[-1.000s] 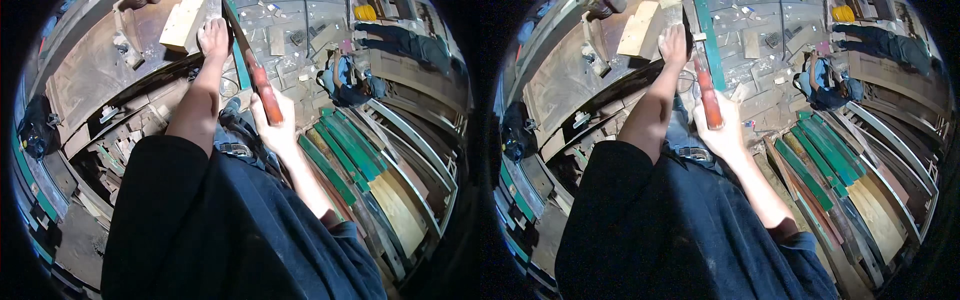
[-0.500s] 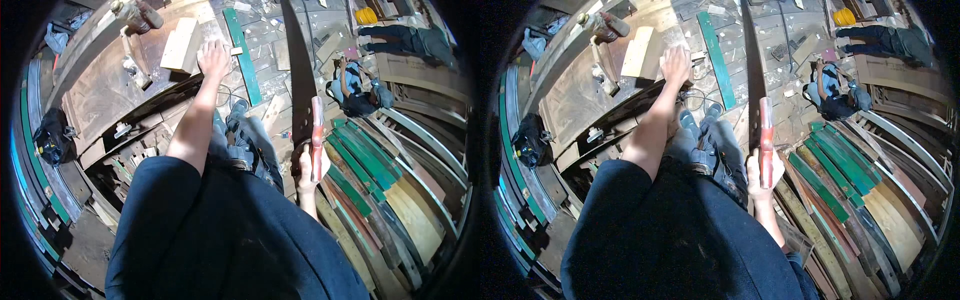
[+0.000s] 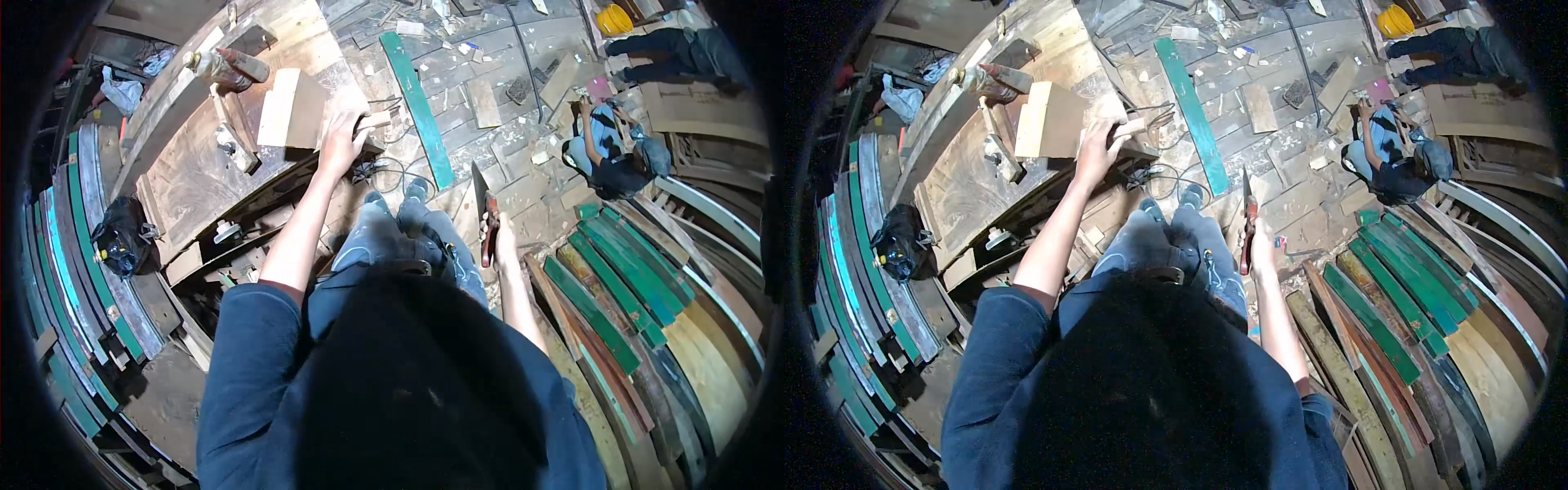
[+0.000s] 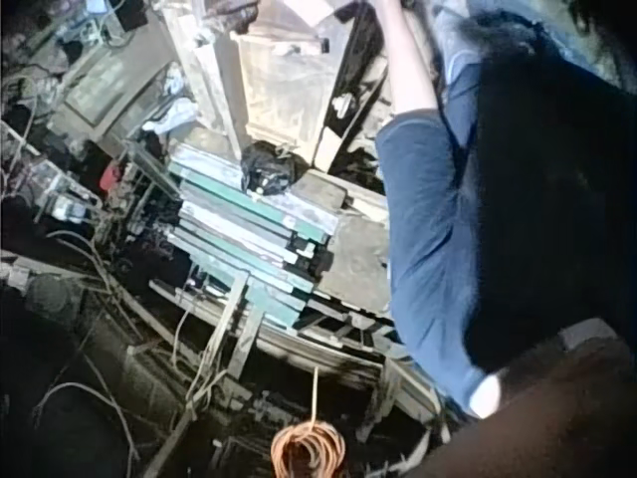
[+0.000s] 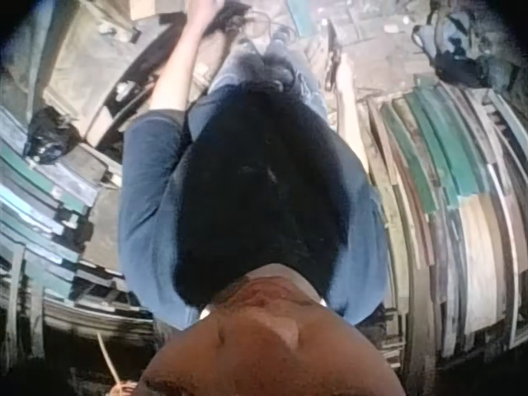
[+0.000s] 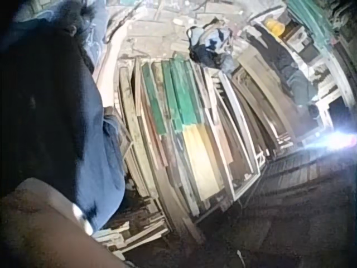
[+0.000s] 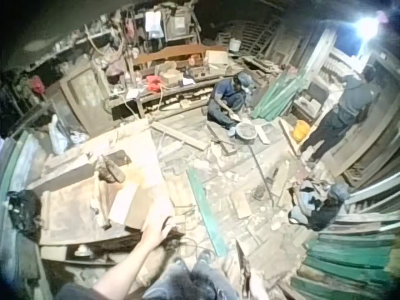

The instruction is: The person is using a hand saw to cut through pieces of wood in a workshop setting.

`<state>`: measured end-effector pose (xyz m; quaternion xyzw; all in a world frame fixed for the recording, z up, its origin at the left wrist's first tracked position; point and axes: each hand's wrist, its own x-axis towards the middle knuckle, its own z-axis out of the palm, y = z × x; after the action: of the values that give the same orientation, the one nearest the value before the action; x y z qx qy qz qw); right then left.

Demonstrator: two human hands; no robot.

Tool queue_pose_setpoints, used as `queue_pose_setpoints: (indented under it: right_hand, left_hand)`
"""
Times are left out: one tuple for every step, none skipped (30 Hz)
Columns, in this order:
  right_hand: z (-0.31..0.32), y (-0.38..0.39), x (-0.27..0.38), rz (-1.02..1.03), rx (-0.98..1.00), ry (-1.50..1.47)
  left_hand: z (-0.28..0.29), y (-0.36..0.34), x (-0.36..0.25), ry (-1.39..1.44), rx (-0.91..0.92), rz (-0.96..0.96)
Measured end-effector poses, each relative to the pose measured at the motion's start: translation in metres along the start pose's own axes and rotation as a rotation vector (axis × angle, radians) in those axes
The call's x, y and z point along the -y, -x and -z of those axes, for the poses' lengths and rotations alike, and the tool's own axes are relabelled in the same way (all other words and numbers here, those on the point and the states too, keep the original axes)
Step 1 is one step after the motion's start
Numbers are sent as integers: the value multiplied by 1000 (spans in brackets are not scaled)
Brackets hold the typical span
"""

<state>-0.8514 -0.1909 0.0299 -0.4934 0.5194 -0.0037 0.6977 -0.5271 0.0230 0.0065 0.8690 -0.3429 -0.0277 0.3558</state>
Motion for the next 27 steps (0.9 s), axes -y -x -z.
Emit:
queue_pose_setpoints:
  right_hand:
    - [-9,5,7,54,-76,-39]
    - [-16,10,16,107,-154,-78]
    - [-22,30,41,73,107,-304]
    - [-23,39,52,179,200,-323]
    - [-25,48,64,246,331,-243]
    - [-26,55,76,312,454,-162]
    - [-25,64,92,286,550,-7]
    - [-30,61,95,330,626,41]
    - [-36,62,107,239,588,155]
    - [-44,60,116,151,553,268]
    - [-55,58,116,107,485,325]
    - [-62,45,99,288,343,335]
    - [-74,44,100,321,276,341]
    - [-84,44,103,353,209,347]
    - [-93,46,108,340,227,435]
    - [-100,35,92,316,280,306]
    - [-108,35,85,353,265,367]
    - [-115,36,81,390,248,430]
    - [-118,31,66,363,306,309]
    - [-118,28,60,356,307,316]
    - [-124,30,61,322,304,340]
    - [-133,34,66,289,301,364]
    - [-141,38,74,301,301,384]
    - [-146,38,74,294,299,389]
    - [-151,37,74,274,297,410]
    - [-155,38,75,254,295,430]
    - [-162,43,81,161,284,473]
  left_hand:
    - [-1,-1,-1,4,-18,25]
    - [-3,-6,-1,-1,-18,21]
    - [-1,-10,3,-66,-97,-30]
    - [-2,-17,4,-123,-173,-89]
    - [-3,-19,13,-75,-153,-38]
    - [-4,-23,12,-78,-157,-39]
    - [-3,-26,8,-55,-128,-29]
    - [-1,-27,5,-32,-100,-17]
    - [-1,-29,1,-30,-147,-62]
    - [-4,-31,1,51,-149,-9]
    - [-5,-29,3,34,-152,24]
    - [-7,-36,-1,27,-153,48]
    - [-4,-40,-1,25,-159,56]
    - [-4,-45,-2,68,-188,79]
    - [-4,-47,1,108,-214,105]
    - [-7,-53,8,17,-285,24]
    - [-9,-56,13,-15,-274,57]
    - [-11,-61,15,-44,-264,91]
    - [-13,-67,17,-145,-216,112]
    - [-17,-71,17,-141,-214,121]
    - [-21,-72,16,-202,-217,161]
    - [-25,-71,21,-266,-220,200]
    - [-25,-70,27,-239,-273,170]
    - [-26,-70,27,-273,-260,183]
    - [-29,-71,25,-293,-259,216]
    - [-30,-71,24,-313,-258,248]
    - [-31,-72,27,-301,-265,229]
